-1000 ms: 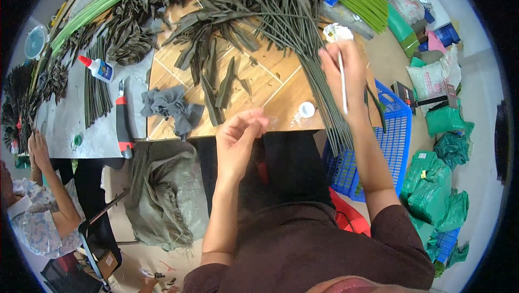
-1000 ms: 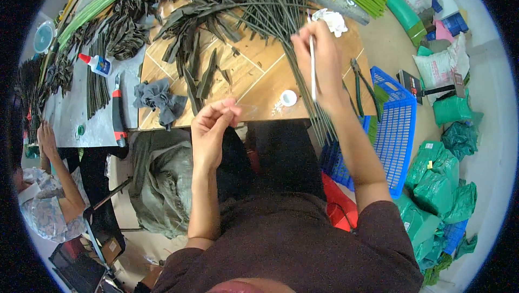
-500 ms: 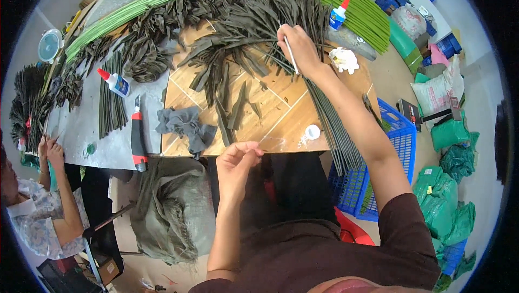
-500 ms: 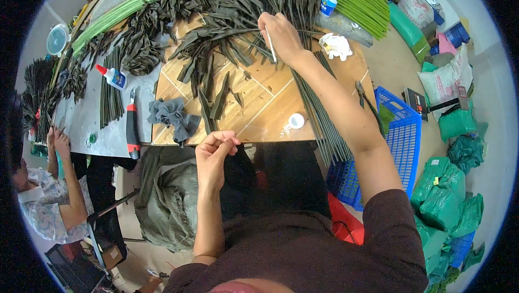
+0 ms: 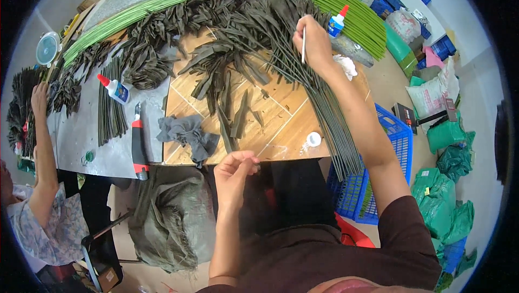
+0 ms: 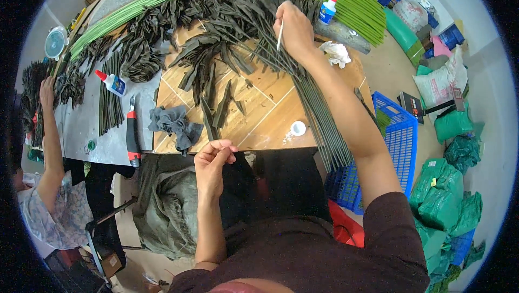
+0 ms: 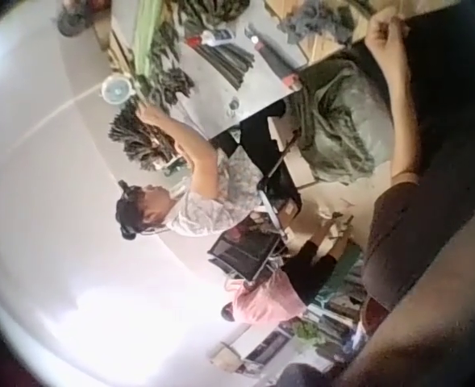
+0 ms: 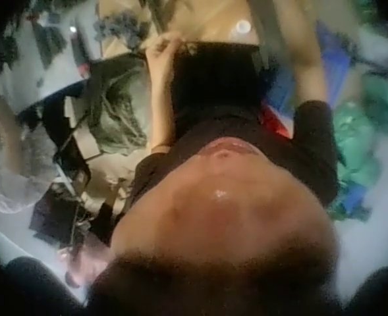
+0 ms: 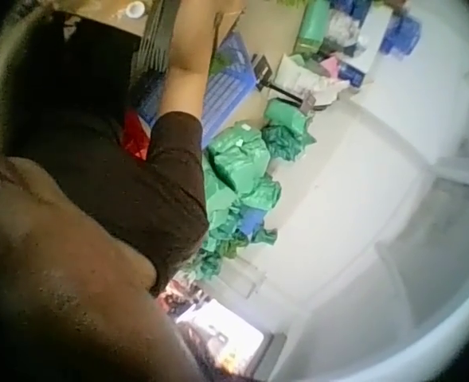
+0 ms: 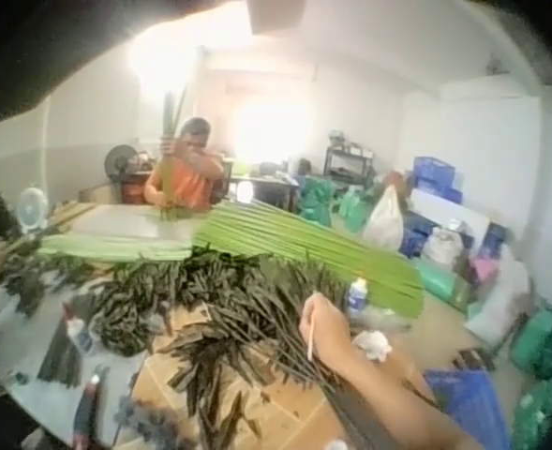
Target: The person assembles decorative plant stalks by applying glue to green stems with an applicator stick, then attaching artificial leaves to the glued stems by hand.
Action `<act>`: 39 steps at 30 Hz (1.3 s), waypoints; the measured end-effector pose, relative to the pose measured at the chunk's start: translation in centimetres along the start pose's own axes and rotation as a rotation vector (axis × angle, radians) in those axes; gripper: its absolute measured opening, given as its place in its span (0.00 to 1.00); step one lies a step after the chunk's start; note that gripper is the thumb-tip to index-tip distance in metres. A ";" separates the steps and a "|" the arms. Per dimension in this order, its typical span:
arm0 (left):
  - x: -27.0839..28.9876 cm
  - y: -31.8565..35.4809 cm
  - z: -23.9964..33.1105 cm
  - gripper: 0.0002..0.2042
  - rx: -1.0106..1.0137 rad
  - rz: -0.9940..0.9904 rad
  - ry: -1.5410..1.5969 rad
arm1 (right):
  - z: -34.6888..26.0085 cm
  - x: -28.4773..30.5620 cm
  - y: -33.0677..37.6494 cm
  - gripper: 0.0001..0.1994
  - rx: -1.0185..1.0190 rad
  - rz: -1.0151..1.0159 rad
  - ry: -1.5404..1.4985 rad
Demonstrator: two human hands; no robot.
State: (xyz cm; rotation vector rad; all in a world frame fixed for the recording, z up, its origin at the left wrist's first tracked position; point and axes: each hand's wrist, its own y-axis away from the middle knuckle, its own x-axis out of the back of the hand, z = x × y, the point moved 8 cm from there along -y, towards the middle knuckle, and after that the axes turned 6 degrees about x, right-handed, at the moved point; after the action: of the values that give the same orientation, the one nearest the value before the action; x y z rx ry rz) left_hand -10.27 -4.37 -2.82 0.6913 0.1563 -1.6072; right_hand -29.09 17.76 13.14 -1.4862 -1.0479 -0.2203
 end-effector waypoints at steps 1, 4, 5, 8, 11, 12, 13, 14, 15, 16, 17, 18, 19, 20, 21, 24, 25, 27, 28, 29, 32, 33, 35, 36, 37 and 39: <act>0.1 0.0 0.0 0.05 -0.002 0.004 0.004 | 0.5 -0.5 -0.5 0.08 -0.002 -0.003 -0.001; 0.0 -0.1 -0.1 0.05 0.026 0.021 -0.029 | 2.5 -1.4 -1.8 0.09 0.025 0.011 0.035; 0.0 0.2 -0.1 0.05 0.040 0.032 -0.035 | 2.9 -1.4 -2.1 0.10 0.089 0.056 0.099; 0.5 0.3 0.9 0.06 0.000 0.082 -0.084 | 0.5 0.3 -2.0 0.13 0.109 0.132 0.011; 1.7 0.1 1.9 0.07 -0.114 0.208 -0.204 | -2.8 2.1 0.1 0.10 0.031 0.097 -0.141; 1.8 0.0 2.3 0.06 -0.141 0.257 -0.261 | -4.0 3.0 1.3 0.10 0.028 0.093 -0.149; 1.7 -0.3 2.4 0.06 -0.137 0.262 -0.265 | -4.6 3.7 2.7 0.09 -0.043 0.068 -0.264; 1.3 -0.3 3.6 0.06 -0.236 0.309 -0.421 | -4.9 4.3 4.1 0.09 -0.117 0.046 -0.375; 1.0 -0.3 4.7 0.05 -0.334 0.359 -0.579 | -5.4 5.0 5.4 0.09 -0.125 0.044 -0.384; 0.3 -0.3 6.0 0.05 -0.457 0.403 -0.805 | -5.2 5.1 6.8 0.10 -0.205 0.008 -0.442; 0.0 -1.0 6.2 0.05 -0.450 0.400 -0.812 | -5.0 5.5 8.2 0.10 -0.287 -0.027 -0.492; -1.4 -1.2 7.3 0.06 -0.602 0.457 -1.049 | -5.3 6.4 9.2 0.10 -0.298 -0.023 -0.490; -3.0 -1.3 8.0 0.07 -0.757 0.509 -1.284 | -5.3 7.0 10.4 0.10 -0.364 -0.017 -0.522; -3.3 -2.0 8.0 0.07 -0.751 0.500 -1.294 | -5.0 7.5 11.6 0.10 -0.432 -0.013 -0.559; -3.5 -3.1 7.5 0.08 -0.677 0.496 -1.402 | -5.0 7.9 12.7 0.10 -0.445 -0.011 -0.560; -3.6 -4.6 6.7 0.09 -0.585 0.483 -1.483 | -3.9 9.7 15.6 0.10 -0.466 0.017 -0.585; -3.4 -4.7 6.5 0.09 -0.571 0.494 -1.450 | -3.5 10.4 16.4 0.10 -0.481 0.023 -0.583; -3.7 -4.3 6.9 0.08 -0.568 0.505 -1.401 | -2.6 11.5 18.1 0.11 -0.546 0.030 -0.510; -3.0 -4.1 6.9 0.07 -0.499 0.470 -1.109 | -2.2 11.8 18.9 0.08 -0.588 0.014 -0.495; -2.3 -4.1 6.5 0.07 -0.426 0.433 -0.817 | -2.0 11.9 19.6 0.08 -0.603 0.019 -0.497; -2.2 -4.5 4.2 0.05 -0.261 0.252 -0.405 | -2.8 11.3 20.7 0.06 -0.512 0.048 -0.540; -2.5 -4.5 2.7 0.06 -0.150 0.153 -0.156 | -4.1 11.1 20.0 0.06 -0.446 0.088 -0.572; -3.2 -3.6 1.2 0.05 -0.091 0.148 -0.071 | -5.5 9.3 20.0 0.07 -0.443 -0.001 -0.640; -4.0 -3.2 0.7 0.05 -0.076 0.131 -0.041 | -6.4 8.7 19.6 0.08 -0.385 0.025 -0.677; -4.8 -2.8 0.2 0.06 -0.062 0.116 -0.011 | -7.2 8.0 19.1 0.09 -0.326 0.050 -0.714; -5.6 -2.2 -0.3 0.06 -0.056 0.129 -0.044 | -8.4 6.6 18.0 0.10 -0.309 -0.006 -0.768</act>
State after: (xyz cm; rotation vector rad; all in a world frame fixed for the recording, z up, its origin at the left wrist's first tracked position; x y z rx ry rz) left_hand -12.27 0.94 -0.81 0.6100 0.1215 -1.4874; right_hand -9.18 16.31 7.04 -1.9055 -1.6798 0.2209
